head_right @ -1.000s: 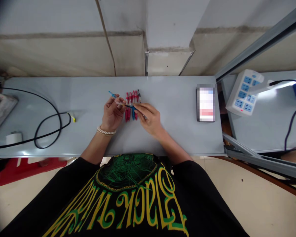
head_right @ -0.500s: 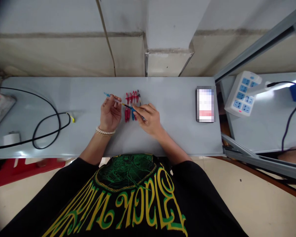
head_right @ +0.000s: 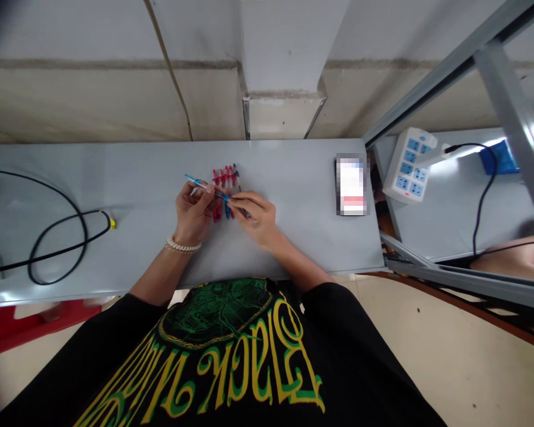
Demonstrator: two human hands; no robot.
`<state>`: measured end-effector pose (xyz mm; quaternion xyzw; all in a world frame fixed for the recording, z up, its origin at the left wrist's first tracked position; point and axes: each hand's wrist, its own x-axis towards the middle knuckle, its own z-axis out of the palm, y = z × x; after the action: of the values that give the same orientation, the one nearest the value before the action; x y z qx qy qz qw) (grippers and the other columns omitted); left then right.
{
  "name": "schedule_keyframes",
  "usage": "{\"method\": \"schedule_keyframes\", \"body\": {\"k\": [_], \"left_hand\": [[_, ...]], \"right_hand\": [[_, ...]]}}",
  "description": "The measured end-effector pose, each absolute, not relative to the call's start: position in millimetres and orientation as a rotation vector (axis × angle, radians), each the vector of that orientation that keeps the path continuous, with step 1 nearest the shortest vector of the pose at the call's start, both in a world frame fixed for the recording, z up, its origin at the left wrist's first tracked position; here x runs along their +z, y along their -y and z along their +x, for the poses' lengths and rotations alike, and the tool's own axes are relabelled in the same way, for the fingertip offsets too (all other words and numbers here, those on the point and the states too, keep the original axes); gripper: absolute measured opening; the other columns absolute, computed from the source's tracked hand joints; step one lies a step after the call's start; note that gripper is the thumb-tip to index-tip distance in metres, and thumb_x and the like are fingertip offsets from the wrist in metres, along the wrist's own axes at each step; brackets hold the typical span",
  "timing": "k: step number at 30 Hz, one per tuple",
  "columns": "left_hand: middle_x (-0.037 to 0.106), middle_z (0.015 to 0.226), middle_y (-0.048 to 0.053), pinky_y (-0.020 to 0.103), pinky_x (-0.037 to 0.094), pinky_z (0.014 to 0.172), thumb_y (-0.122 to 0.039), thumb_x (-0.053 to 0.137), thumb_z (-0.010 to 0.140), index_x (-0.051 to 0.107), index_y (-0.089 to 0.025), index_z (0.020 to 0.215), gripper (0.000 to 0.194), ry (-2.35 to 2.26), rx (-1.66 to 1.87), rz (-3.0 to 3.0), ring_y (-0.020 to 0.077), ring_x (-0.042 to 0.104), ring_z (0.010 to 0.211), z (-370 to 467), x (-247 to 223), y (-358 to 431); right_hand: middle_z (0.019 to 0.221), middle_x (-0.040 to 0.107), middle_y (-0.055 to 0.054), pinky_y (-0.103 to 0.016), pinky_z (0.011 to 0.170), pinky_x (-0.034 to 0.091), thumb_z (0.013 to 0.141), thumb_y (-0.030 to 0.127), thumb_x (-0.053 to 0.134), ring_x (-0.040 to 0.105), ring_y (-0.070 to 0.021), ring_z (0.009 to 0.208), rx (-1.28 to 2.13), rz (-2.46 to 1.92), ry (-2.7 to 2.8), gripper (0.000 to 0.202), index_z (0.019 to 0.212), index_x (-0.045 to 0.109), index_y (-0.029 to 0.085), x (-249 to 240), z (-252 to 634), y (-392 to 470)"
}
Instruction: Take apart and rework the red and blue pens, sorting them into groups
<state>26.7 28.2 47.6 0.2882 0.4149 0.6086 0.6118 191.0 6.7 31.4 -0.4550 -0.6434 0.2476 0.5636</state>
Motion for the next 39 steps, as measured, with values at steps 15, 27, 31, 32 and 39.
{"method": "schedule_keyframes", "body": {"k": [15, 27, 31, 32, 39], "left_hand": [[0.081, 0.09, 0.0, 0.019, 0.065, 0.073, -0.046, 0.108, 0.07, 0.068, -0.022, 0.096, 0.053, -0.957, 1.442, 0.645, 0.0139, 0.081, 0.086, 21.1, 40.1, -32.6], [0.083, 0.088, 0.0, 0.021, 0.065, 0.07, -0.046, 0.11, 0.065, 0.069, -0.023, 0.091, 0.054, -0.954, 1.465, 0.629, 0.0148, 0.081, 0.082, 24.4, 45.2, -32.1], [0.082, 0.089, 0.001, 0.025, 0.066, 0.073, -0.046, 0.108, 0.069, 0.068, -0.023, 0.093, 0.053, -0.96, 1.46, 0.653, 0.0168, 0.081, 0.084, 23.1, 41.7, -32.1], [0.082, 0.089, 0.001, 0.026, 0.066, 0.073, -0.046, 0.108, 0.069, 0.068, -0.023, 0.093, 0.052, -0.96, 1.462, 0.655, 0.0171, 0.081, 0.085, 23.0, 41.5, -32.0], [0.083, 0.086, -0.001, 0.019, 0.065, 0.069, -0.045, 0.11, 0.065, 0.069, -0.022, 0.091, 0.054, -0.938, 1.48, 0.634, 0.0136, 0.082, 0.081, 23.2, 42.0, -34.1]], "right_hand": [[0.112, 0.086, -0.006, -0.037, 0.086, 0.069, 0.098, 0.066, 0.075, 0.082, -0.0215, 0.099, 0.856, -1.139, 1.469, 0.045, 0.122, 0.078, 0.029, 32.4, 190.2, -8.2], [0.1, 0.084, -0.006, -0.038, 0.084, 0.066, 0.105, 0.058, 0.068, 0.077, -0.0204, 0.085, 0.84, -1.112, 1.635, 0.033, 0.111, 0.081, 0.027, 34.5, 200.4, -13.9], [0.104, 0.084, -0.005, -0.036, 0.08, 0.066, 0.102, 0.061, 0.072, 0.076, -0.0203, 0.087, 0.838, -1.156, 1.606, 0.038, 0.118, 0.08, 0.028, 36.9, 200.3, -12.4], [0.102, 0.084, -0.005, -0.035, 0.08, 0.066, 0.103, 0.06, 0.071, 0.076, -0.0197, 0.085, 0.821, -1.156, 1.611, 0.036, 0.115, 0.081, 0.028, 37.7, 200.2, -11.7], [0.1, 0.085, -0.005, -0.032, 0.073, 0.063, 0.107, 0.059, 0.064, 0.071, -0.0155, 0.073, 0.732, -1.178, 1.643, 0.039, 0.117, 0.082, 0.025, 35.4, 199.6, -10.5]]}}
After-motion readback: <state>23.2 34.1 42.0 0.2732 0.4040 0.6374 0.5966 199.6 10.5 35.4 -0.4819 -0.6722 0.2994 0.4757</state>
